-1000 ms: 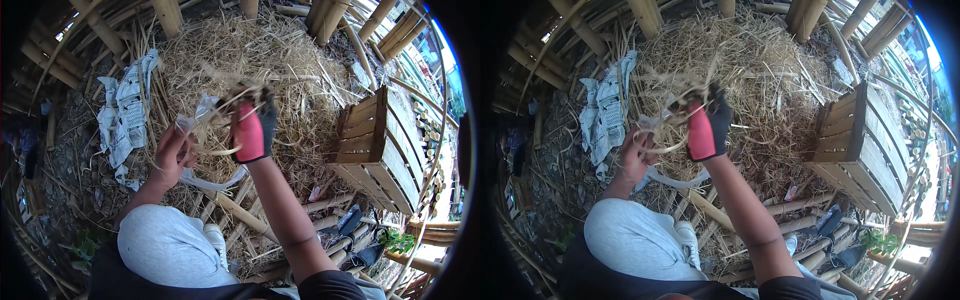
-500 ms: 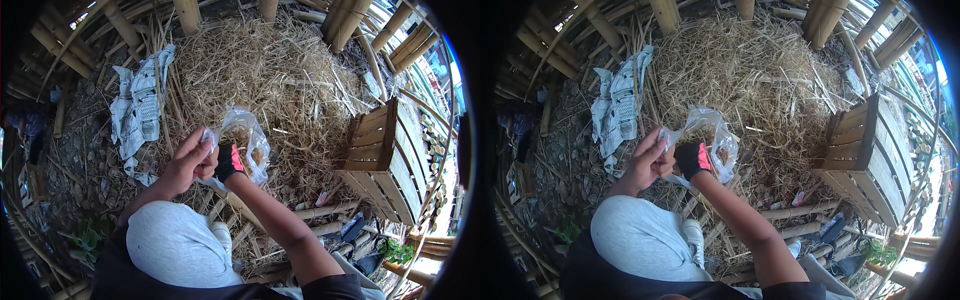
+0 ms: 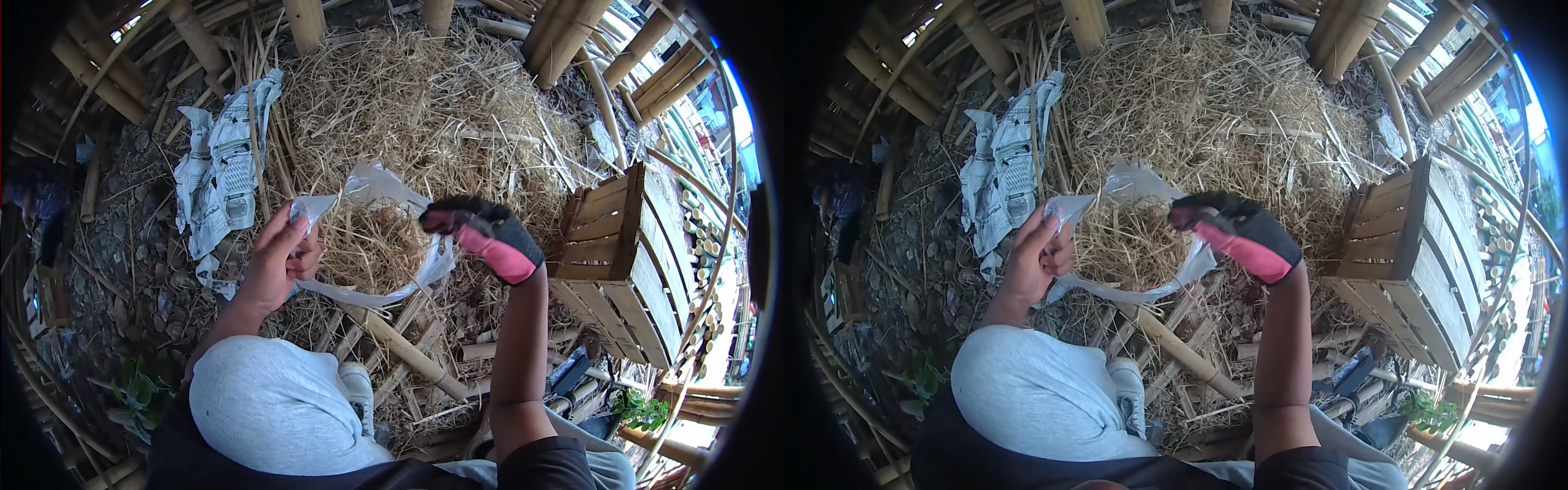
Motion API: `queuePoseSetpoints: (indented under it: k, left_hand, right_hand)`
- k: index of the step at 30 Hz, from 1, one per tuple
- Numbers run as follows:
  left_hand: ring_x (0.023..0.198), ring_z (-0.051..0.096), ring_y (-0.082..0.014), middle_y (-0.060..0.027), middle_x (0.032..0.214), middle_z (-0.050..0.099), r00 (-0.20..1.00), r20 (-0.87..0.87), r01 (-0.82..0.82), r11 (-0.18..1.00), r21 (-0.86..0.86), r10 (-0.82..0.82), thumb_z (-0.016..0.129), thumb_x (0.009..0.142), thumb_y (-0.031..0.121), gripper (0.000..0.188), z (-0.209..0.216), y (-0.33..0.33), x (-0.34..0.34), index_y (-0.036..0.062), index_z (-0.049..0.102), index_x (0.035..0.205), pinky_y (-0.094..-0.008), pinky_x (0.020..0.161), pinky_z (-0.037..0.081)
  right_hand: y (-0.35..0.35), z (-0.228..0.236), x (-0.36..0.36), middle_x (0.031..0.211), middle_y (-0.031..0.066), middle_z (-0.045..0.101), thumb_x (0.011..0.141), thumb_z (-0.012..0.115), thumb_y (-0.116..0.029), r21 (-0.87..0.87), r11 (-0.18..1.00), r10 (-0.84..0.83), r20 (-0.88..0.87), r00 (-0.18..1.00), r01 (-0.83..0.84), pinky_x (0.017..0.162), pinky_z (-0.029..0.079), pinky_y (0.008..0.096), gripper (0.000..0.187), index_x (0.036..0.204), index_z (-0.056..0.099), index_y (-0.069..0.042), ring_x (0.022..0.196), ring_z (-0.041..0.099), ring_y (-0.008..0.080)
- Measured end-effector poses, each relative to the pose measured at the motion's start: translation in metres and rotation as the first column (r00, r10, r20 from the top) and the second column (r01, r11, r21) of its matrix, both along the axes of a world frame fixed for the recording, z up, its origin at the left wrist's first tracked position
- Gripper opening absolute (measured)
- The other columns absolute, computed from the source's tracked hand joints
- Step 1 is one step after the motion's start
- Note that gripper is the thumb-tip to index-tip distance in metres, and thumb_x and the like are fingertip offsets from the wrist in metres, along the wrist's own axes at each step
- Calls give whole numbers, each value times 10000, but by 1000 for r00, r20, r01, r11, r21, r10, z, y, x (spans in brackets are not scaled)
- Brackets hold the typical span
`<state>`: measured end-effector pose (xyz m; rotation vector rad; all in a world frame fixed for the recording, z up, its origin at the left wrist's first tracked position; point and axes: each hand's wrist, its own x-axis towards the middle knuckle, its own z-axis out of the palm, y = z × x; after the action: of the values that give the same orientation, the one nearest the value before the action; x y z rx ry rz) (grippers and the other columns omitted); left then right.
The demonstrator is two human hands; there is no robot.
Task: The person picks up long bamboo strips from a pile of straw and newspaper, wipes them by hand and with a piece of newspaper, and places them into a small plastic bag.
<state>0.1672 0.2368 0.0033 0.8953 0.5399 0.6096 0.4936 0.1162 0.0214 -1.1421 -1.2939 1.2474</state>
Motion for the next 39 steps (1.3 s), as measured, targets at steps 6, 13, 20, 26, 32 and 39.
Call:
queuePoseSetpoints:
  k: [6, 13, 20, 26, 32, 39]
  left_hand:
    - [551, 289, -45, 46, 754, 316, 999, -33, 28, 1000, 7, -28, 516, 1099, 274, 317, -4, -3, -2, 112, 464, 1366, -234, 503, 224]
    - [544, 287, -50, 40, 750, 314, 993, -100, 60, 998, 5, -60, 519, 1098, 283, 315, -9, -15, 1, 112, 464, 1357, -238, 500, 229]
    - [542, 294, -52, 37, 743, 320, 984, -131, 122, 992, -15, -123, 511, 1099, 284, 346, -24, -22, 14, 114, 450, 1394, -246, 501, 237]
    - [567, 324, -51, 29, 776, 376, 976, -151, 153, 987, -40, -158, 513, 1099, 234, 257, -25, -19, 32, 104, 459, 1314, -238, 507, 259]
    - [590, 331, -57, 27, 785, 388, 958, -124, 255, 966, -42, -259, 512, 1100, 228, 250, -29, -26, 51, 93, 456, 1302, -240, 515, 270]
    - [588, 333, -59, 19, 780, 424, 928, -228, 288, 956, -59, -294, 500, 1111, 260, 228, -37, -32, 47, 93, 461, 1260, -246, 514, 277]
  right_hand:
    - [37, -136, 75, 1248, 149, 728, 960, 754, -405, -121, 673, -637, 406, 655, 729, 979, 541, 349, 658, 1476, 552, -49, 1124, 715, 267]
    - [53, -323, 101, 1233, 248, 706, 860, 727, -488, 178, 738, -320, 942, 105, 651, 956, 540, 537, 602, 1331, 651, -122, 1081, 707, 413]
    - [36, -316, 166, 982, 195, 765, 989, 609, -459, -63, 325, -631, 728, 266, 944, 801, 544, 491, 394, 1018, 767, -99, 892, 732, 421]
    - [23, -242, 144, 1081, 263, 731, 866, 787, -419, 190, 535, -671, 687, 277, 823, 899, 538, 473, 523, 1205, 710, -29, 1059, 701, 431]
    - [9, -237, 136, 1514, 250, 508, 654, 878, -654, 90, 633, -304, 943, 139, 769, 1106, 465, 485, 1158, 1548, 428, -72, 1348, 546, 415]
    - [43, -253, 140, 1323, 165, 613, 620, 910, -630, 160, 423, -318, 948, -19, 892, 1012, 507, 501, 983, 1376, 547, -117, 1247, 601, 373]
